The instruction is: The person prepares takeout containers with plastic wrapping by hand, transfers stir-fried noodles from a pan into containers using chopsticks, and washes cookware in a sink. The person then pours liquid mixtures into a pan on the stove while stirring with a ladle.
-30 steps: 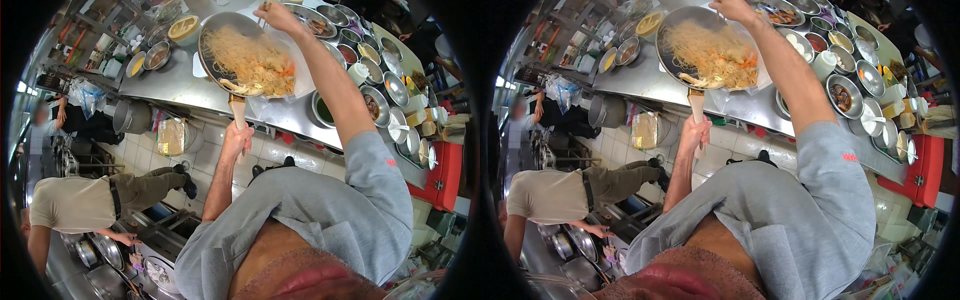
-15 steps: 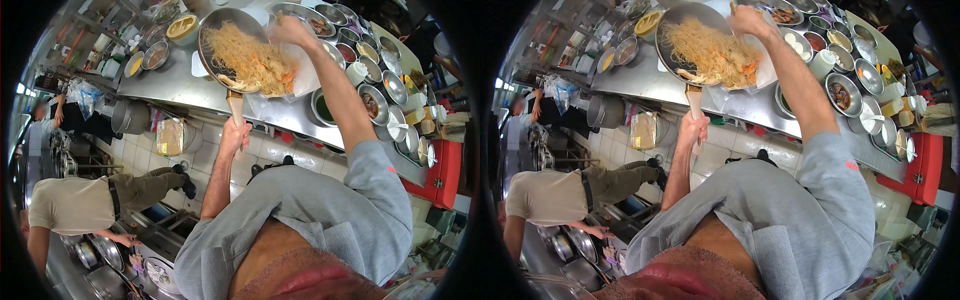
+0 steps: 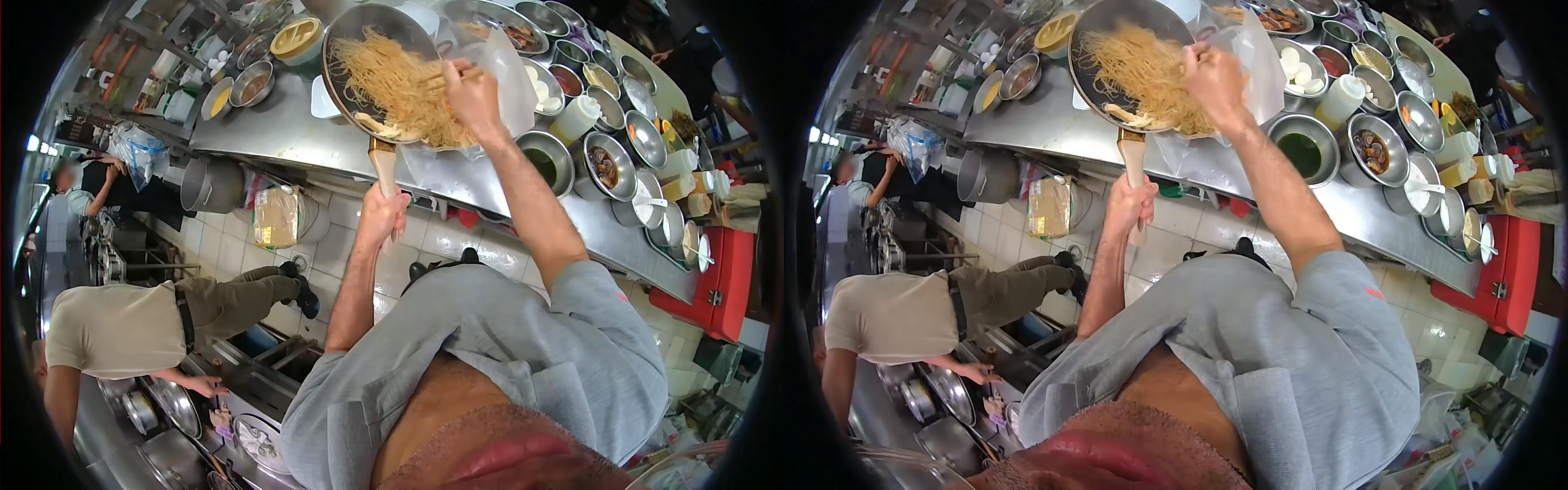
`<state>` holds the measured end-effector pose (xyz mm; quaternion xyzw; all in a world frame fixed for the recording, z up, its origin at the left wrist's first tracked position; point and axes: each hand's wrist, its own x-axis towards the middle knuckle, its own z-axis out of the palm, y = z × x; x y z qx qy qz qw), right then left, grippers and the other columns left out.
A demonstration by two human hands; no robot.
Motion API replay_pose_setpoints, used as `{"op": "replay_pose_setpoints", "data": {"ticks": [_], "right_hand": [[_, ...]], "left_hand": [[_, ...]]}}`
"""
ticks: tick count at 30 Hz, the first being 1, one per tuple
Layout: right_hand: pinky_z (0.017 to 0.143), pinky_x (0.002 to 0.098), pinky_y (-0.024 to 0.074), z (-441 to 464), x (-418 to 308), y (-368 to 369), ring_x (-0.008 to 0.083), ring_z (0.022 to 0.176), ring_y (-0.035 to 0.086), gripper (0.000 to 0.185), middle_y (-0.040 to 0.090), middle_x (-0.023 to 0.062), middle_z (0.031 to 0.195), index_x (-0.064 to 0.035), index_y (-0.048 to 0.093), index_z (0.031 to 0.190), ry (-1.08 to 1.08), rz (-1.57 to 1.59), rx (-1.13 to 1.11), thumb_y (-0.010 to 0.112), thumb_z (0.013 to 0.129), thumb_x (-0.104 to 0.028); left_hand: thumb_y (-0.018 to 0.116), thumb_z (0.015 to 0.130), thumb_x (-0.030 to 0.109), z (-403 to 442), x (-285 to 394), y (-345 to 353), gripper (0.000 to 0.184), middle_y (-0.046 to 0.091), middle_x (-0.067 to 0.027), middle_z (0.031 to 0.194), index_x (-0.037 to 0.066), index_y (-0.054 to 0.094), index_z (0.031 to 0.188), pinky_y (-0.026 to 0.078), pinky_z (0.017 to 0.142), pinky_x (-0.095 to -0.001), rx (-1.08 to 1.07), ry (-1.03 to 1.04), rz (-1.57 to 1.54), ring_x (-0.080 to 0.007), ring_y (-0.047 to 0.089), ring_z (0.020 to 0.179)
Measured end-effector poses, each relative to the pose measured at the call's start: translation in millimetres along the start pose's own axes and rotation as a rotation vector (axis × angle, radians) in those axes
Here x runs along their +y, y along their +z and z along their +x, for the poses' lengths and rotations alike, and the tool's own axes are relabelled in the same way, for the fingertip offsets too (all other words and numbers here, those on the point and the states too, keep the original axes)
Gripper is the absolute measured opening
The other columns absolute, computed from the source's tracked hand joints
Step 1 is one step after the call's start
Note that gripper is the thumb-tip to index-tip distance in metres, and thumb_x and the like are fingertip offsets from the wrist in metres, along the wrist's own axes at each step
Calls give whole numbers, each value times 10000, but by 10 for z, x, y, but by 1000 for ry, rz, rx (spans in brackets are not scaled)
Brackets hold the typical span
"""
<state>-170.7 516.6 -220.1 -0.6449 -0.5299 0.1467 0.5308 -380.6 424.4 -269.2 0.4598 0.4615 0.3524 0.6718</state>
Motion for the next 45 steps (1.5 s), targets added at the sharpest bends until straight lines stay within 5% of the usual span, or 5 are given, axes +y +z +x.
{"op": "replay_pose_setpoints", "data": {"ticks": [7, 16, 22, 39, 45], "right_hand": [[614, 374, 473, -571, 201, 120, 310, 700, 611, 183, 624, 166, 740, 13, 632, 764, -312, 32, 110, 552, 840, -134], [580, 300, 477, -101, -88, -32, 220, 645, 629, 244, 632, 140, 683, 20, 628, 821, -276, 131, 282, 548, 856, -207], [646, 407, 469, 267, 23, 497, 356, 704, 596, 193, 618, 193, 754, 21, 619, 778, -143, 154, 360, 545, 826, -151], [573, 418, 472, -8, 329, 187, 369, 665, 605, 197, 615, 199, 706, 1, 623, 761, -131, -230, 247, 562, 817, -178], [547, 407, 476, -151, -115, 85, 358, 615, 597, 200, 610, 180, 668, 9, 622, 760, -30, 144, 126, 572, 813, -177]], "left_hand": [[561, 767, 19, 24, -4, -25, 163, 403, -18, 523, 26, 413, 833, 339, 308, -275, -27, 19, 0, -91, 369, 349], [549, 755, 18, -27, 3, -42, 170, 411, -18, 540, 29, 396, 829, 362, 322, -280, -41, -22, -33, -96, 375, 352], [553, 753, 17, -86, -13, -28, 176, 408, -15, 543, 32, 394, 828, 366, 322, -277, -33, -10, -43, -88, 367, 350], [550, 757, 10, -107, -35, -93, 177, 410, -20, 540, 33, 392, 834, 358, 317, -275, -15, -24, -55, -88, 363, 348], [551, 754, 10, -60, -42, -115, 185, 408, -20, 539, 29, 388, 839, 361, 315, -277, -20, 1, -15, -91, 372, 347]]}}
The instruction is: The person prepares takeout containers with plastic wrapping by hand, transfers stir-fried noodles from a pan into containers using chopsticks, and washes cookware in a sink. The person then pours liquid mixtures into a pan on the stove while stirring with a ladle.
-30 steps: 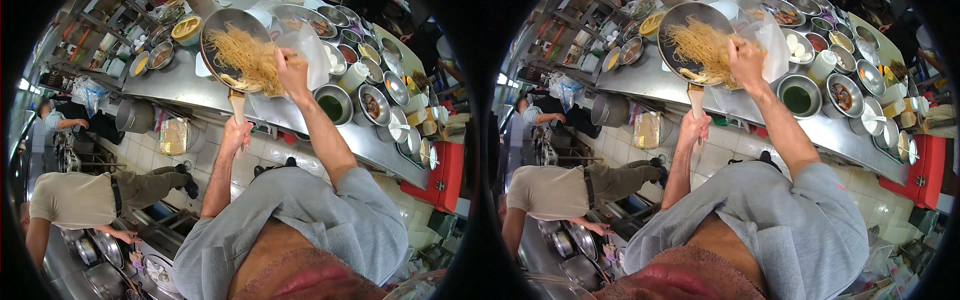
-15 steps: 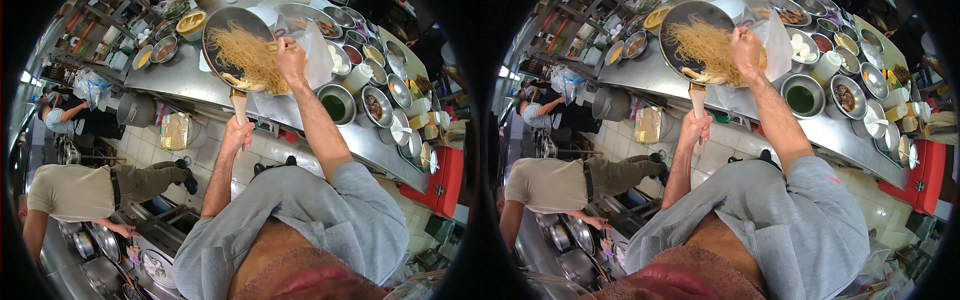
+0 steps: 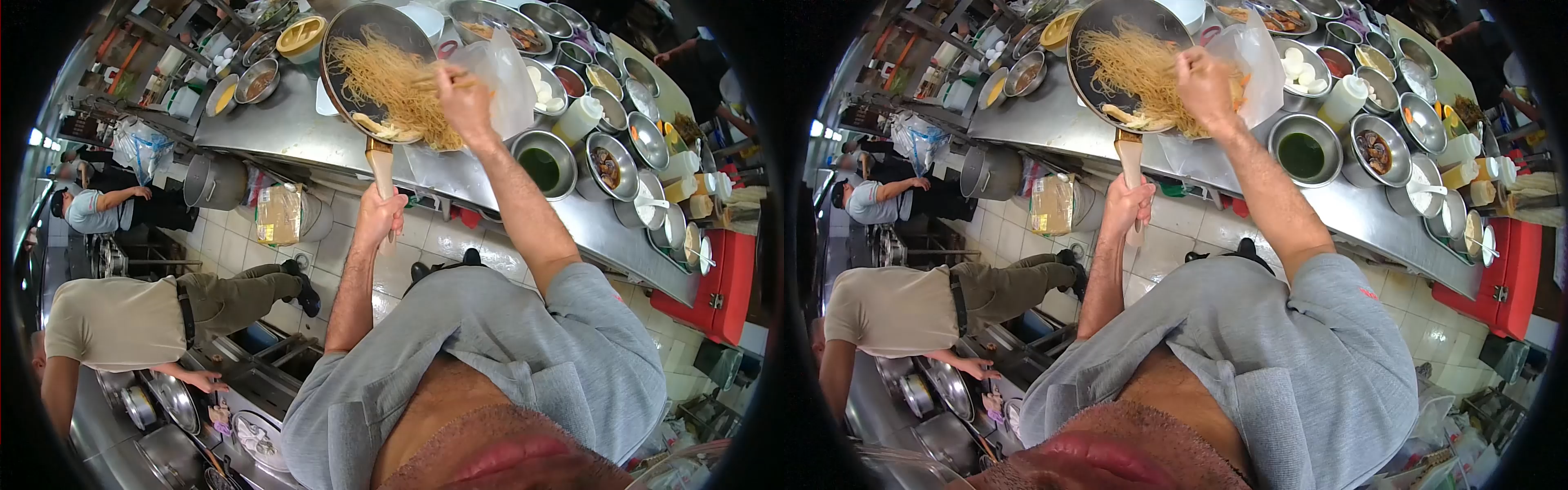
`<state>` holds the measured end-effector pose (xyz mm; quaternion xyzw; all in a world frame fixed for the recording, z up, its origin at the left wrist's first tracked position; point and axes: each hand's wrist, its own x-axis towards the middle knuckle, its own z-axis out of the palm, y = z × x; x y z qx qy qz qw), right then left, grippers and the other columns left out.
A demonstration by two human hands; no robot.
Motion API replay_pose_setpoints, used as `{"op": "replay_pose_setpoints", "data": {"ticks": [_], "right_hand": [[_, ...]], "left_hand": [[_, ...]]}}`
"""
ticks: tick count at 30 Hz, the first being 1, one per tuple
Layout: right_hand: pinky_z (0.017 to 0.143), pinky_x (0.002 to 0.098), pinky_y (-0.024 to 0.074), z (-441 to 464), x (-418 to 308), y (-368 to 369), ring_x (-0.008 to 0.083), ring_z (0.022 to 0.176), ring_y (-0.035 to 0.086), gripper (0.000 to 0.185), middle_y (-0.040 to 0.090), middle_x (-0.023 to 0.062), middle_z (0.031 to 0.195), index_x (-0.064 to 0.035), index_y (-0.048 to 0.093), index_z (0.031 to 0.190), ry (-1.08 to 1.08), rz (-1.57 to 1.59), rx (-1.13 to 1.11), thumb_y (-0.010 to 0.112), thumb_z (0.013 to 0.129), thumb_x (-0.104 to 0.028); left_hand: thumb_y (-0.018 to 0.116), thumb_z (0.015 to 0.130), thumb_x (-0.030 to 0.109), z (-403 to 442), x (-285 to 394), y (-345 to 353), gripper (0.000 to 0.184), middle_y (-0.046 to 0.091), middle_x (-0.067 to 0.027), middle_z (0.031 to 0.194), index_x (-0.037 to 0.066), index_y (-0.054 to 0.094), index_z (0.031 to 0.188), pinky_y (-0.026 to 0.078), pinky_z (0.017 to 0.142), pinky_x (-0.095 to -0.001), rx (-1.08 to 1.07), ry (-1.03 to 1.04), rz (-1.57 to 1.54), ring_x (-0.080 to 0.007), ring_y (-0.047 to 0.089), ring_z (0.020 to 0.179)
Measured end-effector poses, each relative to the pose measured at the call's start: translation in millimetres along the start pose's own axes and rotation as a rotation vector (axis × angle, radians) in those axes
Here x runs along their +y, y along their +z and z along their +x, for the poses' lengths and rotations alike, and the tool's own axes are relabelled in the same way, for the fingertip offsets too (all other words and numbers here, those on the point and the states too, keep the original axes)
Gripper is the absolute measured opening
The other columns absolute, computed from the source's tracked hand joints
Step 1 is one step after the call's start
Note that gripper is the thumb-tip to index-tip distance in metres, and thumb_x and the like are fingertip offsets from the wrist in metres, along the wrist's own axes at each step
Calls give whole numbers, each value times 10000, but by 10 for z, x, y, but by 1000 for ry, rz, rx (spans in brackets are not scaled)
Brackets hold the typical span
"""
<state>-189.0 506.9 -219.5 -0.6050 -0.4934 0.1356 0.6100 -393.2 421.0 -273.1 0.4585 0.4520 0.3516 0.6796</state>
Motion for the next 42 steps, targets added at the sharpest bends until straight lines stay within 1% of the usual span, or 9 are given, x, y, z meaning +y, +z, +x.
{"op": "replay_pose_setpoints", "data": {"ticks": [5, 12, 14, 19, 21, 24, 34, 40, 42], "right_hand": [[602, 397, 480, -300, 353, 42, 341, 659, 593, 144, 615, 167, 731, -1, 615, 792, -309, -152, 68, 573, 815, -136], [611, 382, 480, -256, 349, -301, 326, 684, 605, 139, 625, 160, 745, 1, 622, 818, -202, -172, 18, 568, 818, -127], [586, 372, 475, -94, 67, -420, 312, 659, 614, 191, 624, 170, 714, 3, 631, 824, -6, -76, -76, 559, 834, -173], [567, 369, 461, 637, -31, -214, 290, 630, 617, 286, 628, 154, 688, -15, 640, 833, -212, -150, -66, 515, 863, -271], [600, 297, 467, 811, 146, -34, 154, 596, 605, 298, 643, 96, 666, 5, 644, 812, -117, -39, -213, 522, 871, -260], [586, 373, 459, 828, 290, -2, 292, 665, 622, 278, 636, 158, 717, -14, 641, 843, -99, -297, -299, 528, 858, -267], [590, 383, 470, 508, 153, -380, 289, 619, 607, 257, 631, 178, 722, -10, 634, 816, -160, -369, -348, 572, 842, -258], [536, 312, 488, 279, -269, -118, 214, 527, 607, 294, 626, 145, 640, 18, 625, 784, -43, 99, -203, 559, 844, -262], [497, 212, 462, 150, -400, 63, 83, 558, 585, 316, 614, 33, 631, 28, 617, 802, 162, 377, -340, 550, 860, -275]], "left_hand": [[559, 756, 17, 4, 32, -26, 197, 408, -20, 540, 32, 386, 850, 363, 313, -277, 8, -14, -4, -89, 370, 348], [570, 762, 23, -34, 62, -153, 206, 405, -15, 543, 42, 389, 859, 362, 313, -270, -2, -28, -31, -84, 371, 352], [569, 763, 21, -44, 68, -177, 205, 403, -14, 543, 43, 389, 860, 362, 313, -268, -3, -33, -42, -84, 371, 353], [567, 782, 27, -83, 50, -193, 169, 399, -4, 533, 46, 413, 848, 331, 317, -255, -27, -14, -56, -78, 361, 347], [566, 777, 29, -91, 48, -191, 182, 397, -6, 536, 41, 404, 858, 344, 318, -261, -30, -18, -53, -80, 364, 352], [563, 773, 28, -85, 101, -162, 189, 394, -7, 537, 34, 398, 865, 353, 317, -268, -23, -15, -42, -83, 365, 356], [575, 772, 29, 118, 106, -203, 177, 405, -4, 548, 61, 422, 853, 333, 321, -258, 1, -12, -101, -78, 360, 354], [559, 763, 10, 117, 108, -142, 169, 399, -9, 534, 50, 404, 818, 334, 316, -272, 4, -26, -125, -87, 360, 351], [555, 763, 11, 146, 99, -97, 167, 399, -9, 535, 51, 402, 818, 332, 317, -271, 7, -16, -132, -87, 359, 352]]}}
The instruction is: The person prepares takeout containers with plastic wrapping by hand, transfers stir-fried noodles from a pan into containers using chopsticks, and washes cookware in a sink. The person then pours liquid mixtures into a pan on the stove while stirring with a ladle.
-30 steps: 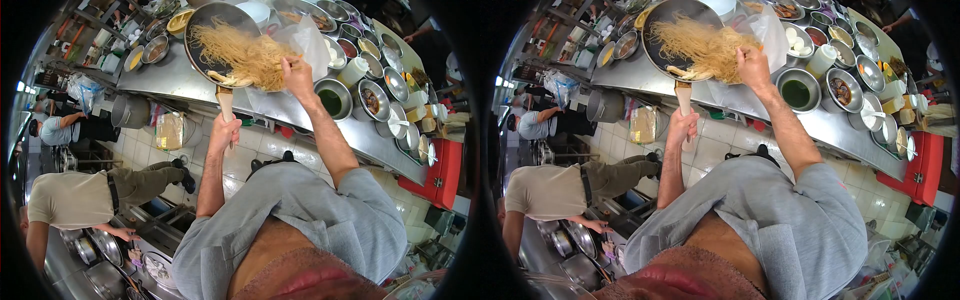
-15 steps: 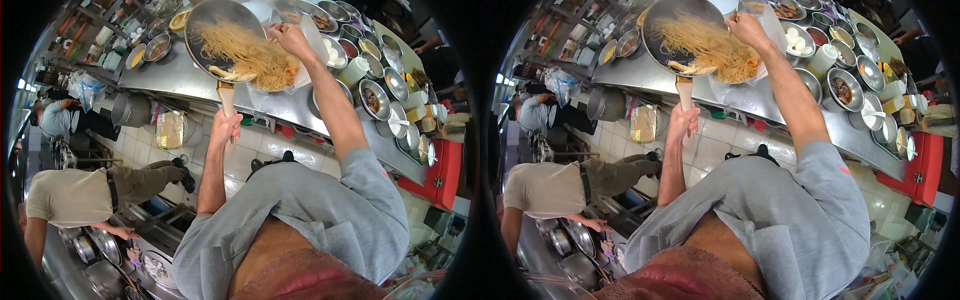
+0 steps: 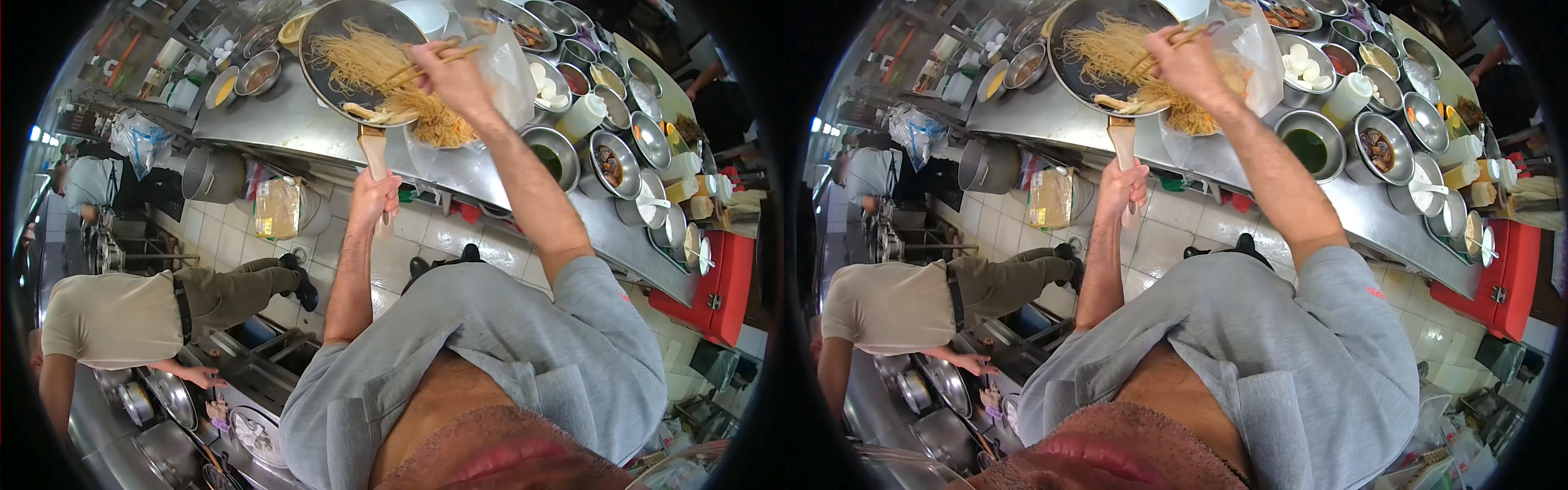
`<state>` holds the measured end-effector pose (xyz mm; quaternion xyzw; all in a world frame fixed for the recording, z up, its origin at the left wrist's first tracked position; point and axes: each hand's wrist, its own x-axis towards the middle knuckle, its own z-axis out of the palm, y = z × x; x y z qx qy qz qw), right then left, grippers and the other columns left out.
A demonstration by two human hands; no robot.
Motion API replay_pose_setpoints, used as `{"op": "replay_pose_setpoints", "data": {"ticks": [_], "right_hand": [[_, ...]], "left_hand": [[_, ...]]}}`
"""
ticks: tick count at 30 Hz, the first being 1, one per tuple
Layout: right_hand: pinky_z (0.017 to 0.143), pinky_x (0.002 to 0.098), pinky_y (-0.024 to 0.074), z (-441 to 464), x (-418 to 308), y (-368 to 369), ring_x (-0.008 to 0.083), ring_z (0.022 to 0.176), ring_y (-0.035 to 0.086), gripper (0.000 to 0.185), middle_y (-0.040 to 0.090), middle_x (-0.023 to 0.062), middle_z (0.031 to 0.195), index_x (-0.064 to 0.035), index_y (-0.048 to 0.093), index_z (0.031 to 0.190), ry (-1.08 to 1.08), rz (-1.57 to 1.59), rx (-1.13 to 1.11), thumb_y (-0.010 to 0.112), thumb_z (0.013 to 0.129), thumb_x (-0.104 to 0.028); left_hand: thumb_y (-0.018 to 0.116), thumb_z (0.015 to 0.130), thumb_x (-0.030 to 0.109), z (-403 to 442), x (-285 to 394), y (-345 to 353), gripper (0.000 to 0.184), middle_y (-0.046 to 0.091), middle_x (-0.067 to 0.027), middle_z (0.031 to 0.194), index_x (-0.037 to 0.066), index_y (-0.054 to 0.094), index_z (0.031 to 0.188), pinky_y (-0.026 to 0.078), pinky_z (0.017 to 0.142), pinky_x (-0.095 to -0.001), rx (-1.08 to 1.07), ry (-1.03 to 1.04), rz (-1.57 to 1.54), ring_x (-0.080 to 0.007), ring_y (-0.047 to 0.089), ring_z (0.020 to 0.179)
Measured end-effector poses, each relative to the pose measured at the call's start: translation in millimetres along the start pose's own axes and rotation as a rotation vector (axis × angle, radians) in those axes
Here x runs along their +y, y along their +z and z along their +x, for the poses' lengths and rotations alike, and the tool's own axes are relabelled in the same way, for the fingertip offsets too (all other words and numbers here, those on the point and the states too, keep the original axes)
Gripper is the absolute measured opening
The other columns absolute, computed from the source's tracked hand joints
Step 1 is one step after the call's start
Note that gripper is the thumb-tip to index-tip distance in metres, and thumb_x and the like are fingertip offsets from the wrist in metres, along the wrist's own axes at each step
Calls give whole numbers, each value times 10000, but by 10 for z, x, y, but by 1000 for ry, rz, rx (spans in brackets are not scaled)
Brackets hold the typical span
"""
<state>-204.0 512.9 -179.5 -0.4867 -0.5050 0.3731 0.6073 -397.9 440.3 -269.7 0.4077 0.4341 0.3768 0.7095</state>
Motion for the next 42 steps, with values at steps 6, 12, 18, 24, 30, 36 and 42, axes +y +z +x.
{"op": "replay_pose_setpoints", "data": {"ticks": [6, 12, 18, 24, 30, 36, 42], "right_hand": [[589, 372, 480, 40, 353, 128, 279, 623, 601, 316, 591, 181, 641, 32, 615, 775, -166, -563, -83, 542, 840, -269], [587, 354, 487, 81, 258, -188, 293, 625, 625, 283, 626, 185, 703, 18, 638, 798, -226, -723, -3, 549, 843, -247], [570, 398, 475, -89, 245, 223, 341, 611, 598, 294, 599, 204, 674, 41, 597, 710, -329, -569, 115, 554, 837, -220], [598, 431, 467, -218, 471, 81, 382, 656, 578, 290, 581, 227, 694, 52, 575, 668, -426, -618, 191, 557, 826, -191], [608, 412, 480, -327, 608, -401, 372, 671, 593, 221, 597, 219, 715, 41, 610, 727, -259, -780, 245, 556, 826, -149], [616, 395, 482, -368, 240, -345, 353, 688, 608, 199, 624, 201, 778, 24, 636, 814, -100, -510, 265, 580, 824, -167], [610, 376, 496, 228, 564, -150, 343, 699, 612, 202, 631, 186, 831, 15, 629, 815, -508, -574, 170, 560, 839, -174]], "left_hand": [[539, 760, 13, 47, -16, 30, 159, 398, -10, 538, 54, 395, 812, 327, 318, -271, 9, 8, 2, -88, 357, 356], [531, 758, 0, 43, -22, 32, 159, 397, -10, 539, 54, 390, 805, 330, 319, -272, 13, 23, 8, -90, 363, 359], [530, 757, 0, 40, -33, 67, 153, 400, -11, 541, 47, 394, 810, 336, 319, -272, 12, 23, 17, -88, 366, 360], [534, 757, 4, 42, -25, 55, 154, 402, -10, 543, 47, 399, 816, 336, 315, -268, 36, 23, 34, -87, 359, 354], [554, 769, 22, 47, 0, -9, 163, 402, -3, 549, 60, 406, 825, 335, 317, -262, 46, 21, 10, -76, 352, 354], [571, 779, 41, 29, 34, -44, 168, 394, 8, 553, 73, 414, 832, 333, 325, -254, 41, 0, 2, -66, 347, 356], [560, 775, 33, -20, 60, 6, 158, 401, -1, 547, 56, 411, 825, 331, 324, -261, 22, 14, 18, -75, 355, 355]]}}
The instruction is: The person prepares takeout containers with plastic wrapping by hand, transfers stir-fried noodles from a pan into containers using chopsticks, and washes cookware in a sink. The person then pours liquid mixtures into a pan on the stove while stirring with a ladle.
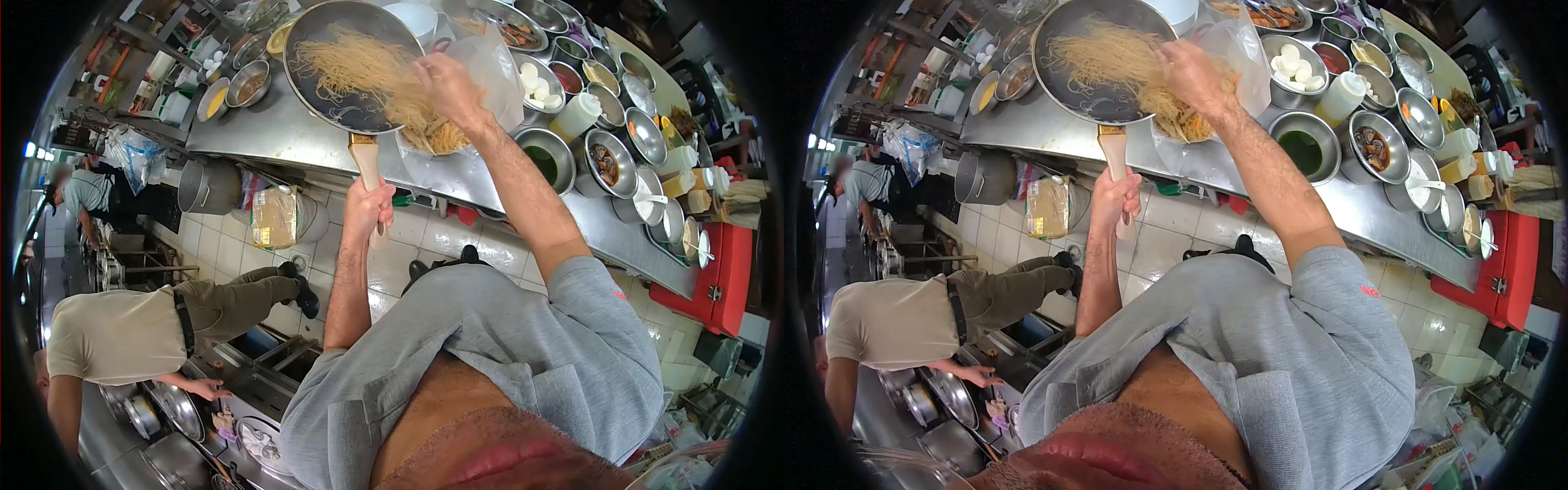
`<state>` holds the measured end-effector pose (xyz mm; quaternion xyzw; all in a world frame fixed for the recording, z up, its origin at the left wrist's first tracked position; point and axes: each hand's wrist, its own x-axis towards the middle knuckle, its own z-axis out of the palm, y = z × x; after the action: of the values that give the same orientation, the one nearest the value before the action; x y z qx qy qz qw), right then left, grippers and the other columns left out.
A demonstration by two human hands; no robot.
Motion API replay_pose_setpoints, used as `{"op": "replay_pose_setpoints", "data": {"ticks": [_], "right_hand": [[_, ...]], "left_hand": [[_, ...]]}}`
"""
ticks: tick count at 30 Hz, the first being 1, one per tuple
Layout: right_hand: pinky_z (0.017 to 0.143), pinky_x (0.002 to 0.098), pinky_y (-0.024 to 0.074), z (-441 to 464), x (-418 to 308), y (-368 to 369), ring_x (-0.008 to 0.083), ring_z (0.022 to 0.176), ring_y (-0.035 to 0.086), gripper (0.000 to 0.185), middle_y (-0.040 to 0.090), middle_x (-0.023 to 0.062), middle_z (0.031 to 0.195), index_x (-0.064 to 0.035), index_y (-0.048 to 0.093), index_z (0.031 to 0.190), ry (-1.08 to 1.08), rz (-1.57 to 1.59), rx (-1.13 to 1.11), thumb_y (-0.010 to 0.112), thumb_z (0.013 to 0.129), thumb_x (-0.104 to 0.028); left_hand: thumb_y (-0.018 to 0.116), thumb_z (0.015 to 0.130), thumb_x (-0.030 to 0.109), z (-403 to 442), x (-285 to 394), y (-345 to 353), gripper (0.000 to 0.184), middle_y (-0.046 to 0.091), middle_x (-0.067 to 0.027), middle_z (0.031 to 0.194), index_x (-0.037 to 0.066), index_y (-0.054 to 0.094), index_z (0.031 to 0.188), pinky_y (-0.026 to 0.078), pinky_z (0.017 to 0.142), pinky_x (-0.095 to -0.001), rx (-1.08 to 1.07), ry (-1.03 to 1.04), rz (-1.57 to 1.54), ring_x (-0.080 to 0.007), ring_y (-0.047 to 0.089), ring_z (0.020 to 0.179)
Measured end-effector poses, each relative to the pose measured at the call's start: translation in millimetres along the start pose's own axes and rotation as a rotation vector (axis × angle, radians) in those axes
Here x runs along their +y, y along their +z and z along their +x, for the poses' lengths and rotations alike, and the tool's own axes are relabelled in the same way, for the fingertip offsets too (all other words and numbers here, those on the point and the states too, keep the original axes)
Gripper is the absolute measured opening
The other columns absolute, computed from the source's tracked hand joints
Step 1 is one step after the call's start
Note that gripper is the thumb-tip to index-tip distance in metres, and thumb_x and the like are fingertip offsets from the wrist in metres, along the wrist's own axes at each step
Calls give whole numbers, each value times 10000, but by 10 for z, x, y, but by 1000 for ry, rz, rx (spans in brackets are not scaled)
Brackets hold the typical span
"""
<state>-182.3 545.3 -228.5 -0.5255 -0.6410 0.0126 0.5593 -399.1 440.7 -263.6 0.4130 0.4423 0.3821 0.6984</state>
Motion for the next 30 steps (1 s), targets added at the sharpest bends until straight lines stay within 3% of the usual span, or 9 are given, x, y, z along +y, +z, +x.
{"op": "replay_pose_setpoints", "data": {"ticks": [3, 5, 9, 12, 14, 17, 24, 27, 30], "right_hand": [[611, 385, 488, -19, 182, -53, 342, 710, 609, 199, 629, 185, 820, 4, 628, 820, -12, -119, -25, 556, 839, -181], [630, 405, 478, -9, 12, -281, 357, 719, 603, 210, 623, 193, 791, 9, 627, 811, 260, -229, -106, 550, 839, -184], [639, 404, 475, 8, -54, -425, 360, 723, 604, 230, 617, 202, 754, 25, 623, 795, 270, -230, -121, 553, 837, -190], [638, 400, 480, 68, -151, -312, 358, 717, 605, 226, 617, 207, 759, 37, 622, 786, 83, -3, 97, 558, 834, -174], [631, 386, 482, 0, -107, -230, 346, 720, 605, 188, 625, 190, 780, 27, 627, 795, 200, -27, -90, 572, 825, -151], [637, 376, 485, -191, -81, -332, 342, 724, 605, 160, 631, 179, 798, 19, 630, 810, 157, 18, 0, 576, 820, -131], [640, 366, 490, -614, 131, -363, 327, 727, 615, 154, 634, 179, 806, 11, 634, 829, 260, 23, -14, 583, 822, -134], [638, 357, 492, -605, 126, -401, 320, 737, 622, 148, 636, 178, 800, 3, 638, 834, 170, 65, -99, 587, 825, -136], [645, 350, 493, -548, -95, -511, 308, 747, 625, 145, 638, 173, 820, 1, 640, 836, 453, 38, 8, 591, 823, -134]], "left_hand": [[543, 768, 16, 2, 3, -17, 150, 407, -11, 546, 42, 404, 819, 329, 324, -269, -13, 9, 20, -85, 363, 357], [542, 768, 17, 4, 0, -28, 153, 406, -12, 547, 40, 401, 823, 328, 325, -268, -15, 15, 24, -84, 362, 358], [554, 772, 30, 54, -1, -27, 165, 401, -5, 557, 49, 408, 845, 331, 328, -258, 0, 24, 13, -76, 356, 360], [565, 779, 45, 55, 5, -46, 164, 396, 3, 561, 58, 421, 855, 332, 329, -251, 0, 11, 3, -69, 350, 360], [562, 779, 44, 37, 5, -43, 161, 393, 4, 561, 59, 422, 857, 332, 330, -252, -21, 3, -1, -69, 349, 360], [560, 783, 48, 76, 19, -17, 159, 389, 7, 559, 60, 423, 864, 333, 335, -256, -2, -25, -68, -69, 351, 362], [557, 777, 37, 218, 60, -66, 169, 388, 5, 555, 67, 410, 855, 342, 332, -265, -48, -1, -160, -75, 357, 364], [555, 780, 37, 211, 64, -54, 165, 385, 7, 555, 73, 412, 854, 341, 333, -265, -39, -9, -158, -74, 355, 363], [553, 780, 39, 206, 60, -41, 159, 383, 9, 554, 73, 416, 853, 337, 335, -263, -26, -21, -168, -72, 350, 361]]}}
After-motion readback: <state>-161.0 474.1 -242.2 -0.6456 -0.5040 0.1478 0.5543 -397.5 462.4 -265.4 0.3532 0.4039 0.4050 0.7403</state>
